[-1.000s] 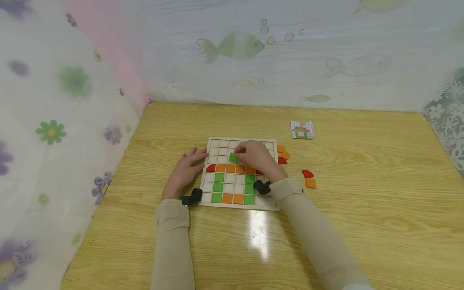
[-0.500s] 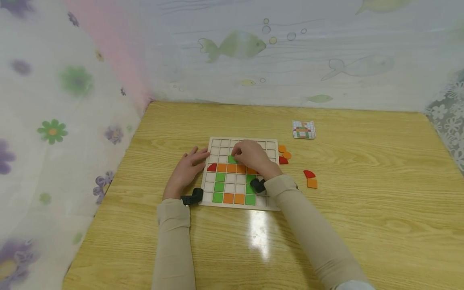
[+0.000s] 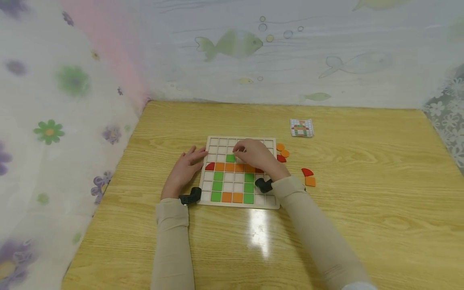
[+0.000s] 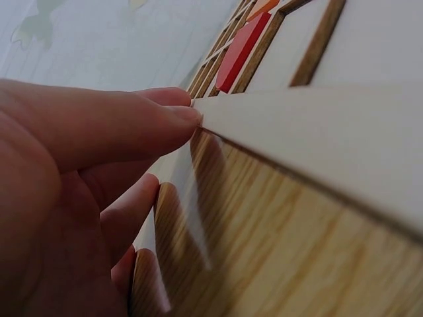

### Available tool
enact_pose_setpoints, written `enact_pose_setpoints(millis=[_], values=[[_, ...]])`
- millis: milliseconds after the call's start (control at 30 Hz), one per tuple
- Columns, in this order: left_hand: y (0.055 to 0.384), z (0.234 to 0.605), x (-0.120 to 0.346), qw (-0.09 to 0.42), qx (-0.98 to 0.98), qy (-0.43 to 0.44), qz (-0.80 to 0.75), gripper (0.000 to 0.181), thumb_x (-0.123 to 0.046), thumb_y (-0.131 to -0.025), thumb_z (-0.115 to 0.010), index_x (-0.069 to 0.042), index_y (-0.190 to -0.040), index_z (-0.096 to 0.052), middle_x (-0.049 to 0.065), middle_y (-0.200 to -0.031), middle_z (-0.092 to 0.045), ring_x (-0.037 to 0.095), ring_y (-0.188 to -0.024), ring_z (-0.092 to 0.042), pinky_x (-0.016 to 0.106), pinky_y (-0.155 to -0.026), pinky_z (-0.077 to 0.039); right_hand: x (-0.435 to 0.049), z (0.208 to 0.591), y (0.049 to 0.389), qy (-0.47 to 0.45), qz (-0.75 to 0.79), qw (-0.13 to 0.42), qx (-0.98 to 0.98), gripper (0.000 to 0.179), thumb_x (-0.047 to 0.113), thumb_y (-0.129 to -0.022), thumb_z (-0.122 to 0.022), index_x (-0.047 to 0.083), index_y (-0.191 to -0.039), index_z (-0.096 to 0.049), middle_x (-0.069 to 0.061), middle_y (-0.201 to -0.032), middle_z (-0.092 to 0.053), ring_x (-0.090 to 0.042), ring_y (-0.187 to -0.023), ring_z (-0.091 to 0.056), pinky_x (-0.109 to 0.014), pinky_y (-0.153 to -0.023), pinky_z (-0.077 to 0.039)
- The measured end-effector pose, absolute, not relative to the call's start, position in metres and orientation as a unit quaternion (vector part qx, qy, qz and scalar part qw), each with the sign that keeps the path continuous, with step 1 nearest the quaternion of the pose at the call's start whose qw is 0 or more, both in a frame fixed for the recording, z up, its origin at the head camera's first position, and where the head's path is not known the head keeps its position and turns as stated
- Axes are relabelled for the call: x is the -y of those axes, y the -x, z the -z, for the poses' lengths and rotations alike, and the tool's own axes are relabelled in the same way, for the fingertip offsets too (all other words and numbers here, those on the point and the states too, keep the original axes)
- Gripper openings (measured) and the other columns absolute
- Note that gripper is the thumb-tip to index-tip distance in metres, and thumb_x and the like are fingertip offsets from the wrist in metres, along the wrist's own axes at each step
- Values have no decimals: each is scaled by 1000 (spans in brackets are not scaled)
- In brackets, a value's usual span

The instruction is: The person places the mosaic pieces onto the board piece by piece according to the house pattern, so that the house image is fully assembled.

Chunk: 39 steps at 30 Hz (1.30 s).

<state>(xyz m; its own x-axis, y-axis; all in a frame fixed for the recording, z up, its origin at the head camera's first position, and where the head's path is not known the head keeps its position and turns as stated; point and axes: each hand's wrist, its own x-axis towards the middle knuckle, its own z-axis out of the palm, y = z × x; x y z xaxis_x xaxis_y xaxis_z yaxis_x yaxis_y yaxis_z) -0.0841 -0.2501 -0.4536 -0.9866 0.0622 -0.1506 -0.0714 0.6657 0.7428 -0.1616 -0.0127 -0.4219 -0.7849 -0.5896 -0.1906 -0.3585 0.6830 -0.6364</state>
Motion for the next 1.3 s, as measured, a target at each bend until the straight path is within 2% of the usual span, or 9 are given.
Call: enact_pose_setpoints(millis=[300,600,800,1100,1300], values=[[85,456,250,84,-908,6,-411,38,-20,-92,-50,-22,-130,-49,-15,-139,-33,8,-134,-8,33,-109,0,-19,410,141,285,294,205,-889,27,30,-90,-52,15,-109,-62,3,-97,-56,-15,-85,-52,-30,-72,-45],[85,456,252,81,-907,13,-413,39,-23,-91,-51,-24,-130,-48,-16,-138,-34,5,-133,-9,31,-109,1,-47,396,120,276,290,188,-897,28,31,-89,-54,14,-109,-63,0,-107,-53,-16,-90,-53,-31,-74,-47],[87,458,250,84,-907,9,-412,39,-24,-91,-52,-24,-130,-49,-17,-137,-34,5,-133,-8,30,-109,1,-73,400,102,266,283,180,-904,24,28,-88,-57,13,-105,-65,-1,-103,-53,-16,-85,-51,-29,-67,-46],[86,456,251,84,-913,-3,-399,40,-22,-92,-51,-20,-131,-48,-13,-139,-33,9,-134,-8,33,-109,1,-108,415,82,248,275,178,-912,19,25,-85,-61,13,-100,-63,1,-96,-53,-13,-79,-51,-28,-66,-45],[86,455,249,83,-911,-3,-404,39,-21,-91,-51,-19,-131,-48,-13,-139,-33,9,-134,-8,33,-109,1,-123,422,69,253,253,176,-917,28,26,-83,-64,9,-105,-61,0,-94,-52,-11,-73,-48,-26,-62,-43]])
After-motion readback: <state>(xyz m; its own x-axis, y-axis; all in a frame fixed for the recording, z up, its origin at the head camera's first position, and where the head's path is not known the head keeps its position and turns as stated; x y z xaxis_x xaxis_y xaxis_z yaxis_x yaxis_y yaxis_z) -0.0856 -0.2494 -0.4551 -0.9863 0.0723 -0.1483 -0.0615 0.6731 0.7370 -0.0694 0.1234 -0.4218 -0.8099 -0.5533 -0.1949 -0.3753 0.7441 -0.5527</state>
